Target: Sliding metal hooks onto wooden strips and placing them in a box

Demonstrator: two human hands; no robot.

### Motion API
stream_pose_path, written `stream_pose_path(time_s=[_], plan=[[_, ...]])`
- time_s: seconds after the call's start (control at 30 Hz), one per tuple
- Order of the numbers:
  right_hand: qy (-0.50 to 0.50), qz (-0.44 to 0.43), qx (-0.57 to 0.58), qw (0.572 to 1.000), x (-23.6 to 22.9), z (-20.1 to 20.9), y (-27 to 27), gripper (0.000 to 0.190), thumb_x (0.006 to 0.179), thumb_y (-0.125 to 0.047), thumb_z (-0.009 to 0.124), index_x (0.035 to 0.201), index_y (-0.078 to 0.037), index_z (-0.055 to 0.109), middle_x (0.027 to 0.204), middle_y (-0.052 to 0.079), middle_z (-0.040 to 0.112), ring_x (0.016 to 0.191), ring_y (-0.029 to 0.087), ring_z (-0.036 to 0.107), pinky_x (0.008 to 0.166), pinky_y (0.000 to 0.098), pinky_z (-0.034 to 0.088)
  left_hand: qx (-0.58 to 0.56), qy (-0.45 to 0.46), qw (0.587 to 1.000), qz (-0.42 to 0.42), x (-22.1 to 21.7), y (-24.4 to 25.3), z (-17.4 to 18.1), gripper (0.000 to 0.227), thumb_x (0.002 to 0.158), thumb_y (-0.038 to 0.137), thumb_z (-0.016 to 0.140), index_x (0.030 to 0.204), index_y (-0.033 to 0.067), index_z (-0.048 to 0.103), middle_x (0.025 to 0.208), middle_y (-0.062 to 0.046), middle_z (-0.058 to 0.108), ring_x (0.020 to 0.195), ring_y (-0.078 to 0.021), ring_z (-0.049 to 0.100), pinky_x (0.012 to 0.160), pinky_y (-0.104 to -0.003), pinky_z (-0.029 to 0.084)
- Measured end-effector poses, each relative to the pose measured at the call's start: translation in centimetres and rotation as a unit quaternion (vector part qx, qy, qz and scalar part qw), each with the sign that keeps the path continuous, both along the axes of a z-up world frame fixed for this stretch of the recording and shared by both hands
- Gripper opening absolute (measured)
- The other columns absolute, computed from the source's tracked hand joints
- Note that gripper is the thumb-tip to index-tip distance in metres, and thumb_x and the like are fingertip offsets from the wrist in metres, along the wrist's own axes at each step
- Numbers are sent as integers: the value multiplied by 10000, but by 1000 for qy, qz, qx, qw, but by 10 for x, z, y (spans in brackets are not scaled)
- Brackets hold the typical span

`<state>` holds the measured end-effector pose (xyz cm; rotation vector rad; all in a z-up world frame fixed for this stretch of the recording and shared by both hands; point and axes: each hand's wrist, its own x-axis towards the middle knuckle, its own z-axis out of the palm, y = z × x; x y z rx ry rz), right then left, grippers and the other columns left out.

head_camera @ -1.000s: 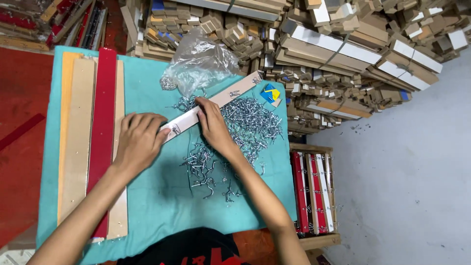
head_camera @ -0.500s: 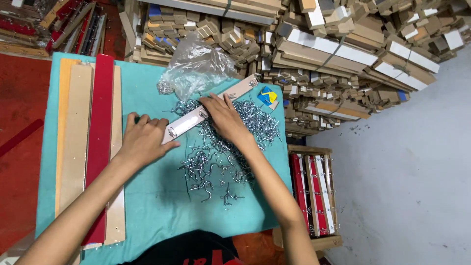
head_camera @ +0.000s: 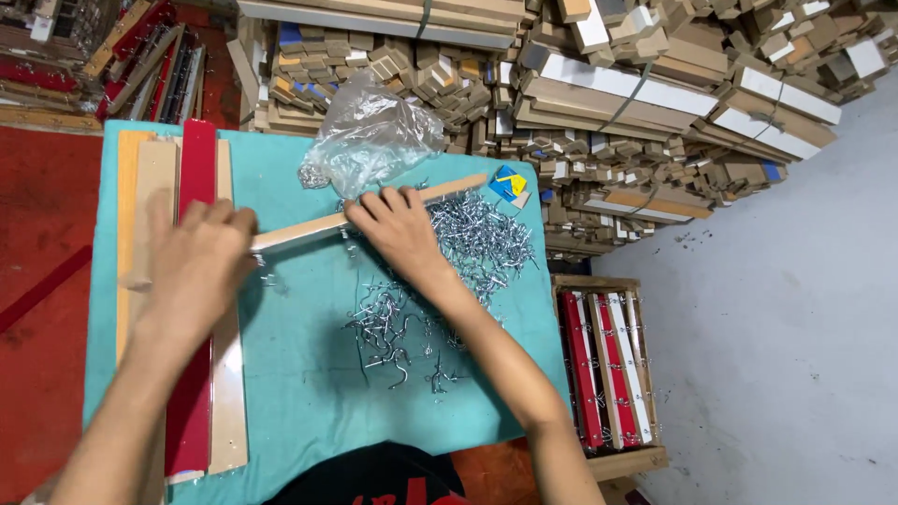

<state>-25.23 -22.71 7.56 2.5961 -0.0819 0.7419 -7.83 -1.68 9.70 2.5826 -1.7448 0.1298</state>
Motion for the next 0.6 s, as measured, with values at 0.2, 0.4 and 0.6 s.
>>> stream_pose_path(time_s=[0.2, 0.4, 0.6], plan=[[42, 12, 93, 995, 10, -39, 21, 136, 970, -122, 616, 1082, -183, 570, 1017, 7, 588, 879, 241, 504, 772, 383, 416, 86, -64, 994, 19, 20, 19, -19, 226, 932, 111, 555, 1101, 221, 659, 970, -13, 683, 1133, -288, 657, 1338, -608, 124], [167, 9, 230, 959, 0, -48, 7, 271, 1065, -337, 464, 1245, -155, 554, 1105, 41, 600, 1000, 261, 526, 922, 440, 403, 78, -59, 995, 4, 1, 10, -39, 362, 873, 399, 621, 1213, 289, 679, 1244, -47, 638, 1231, -333, 599, 1283, -712, 85], [83, -14, 323, 943, -45, -21, -6, 415, 1063, -378, 537, 1410, -155, 501, 1279, 108, 545, 1142, 341, 523, 981, 451, 437, -114, -66, 988, -85, -48, -27, -32, 534, 775, 505, 756, 1221, 224, 675, 1379, -25, 636, 1413, -289, 538, 1230, -643, 278]])
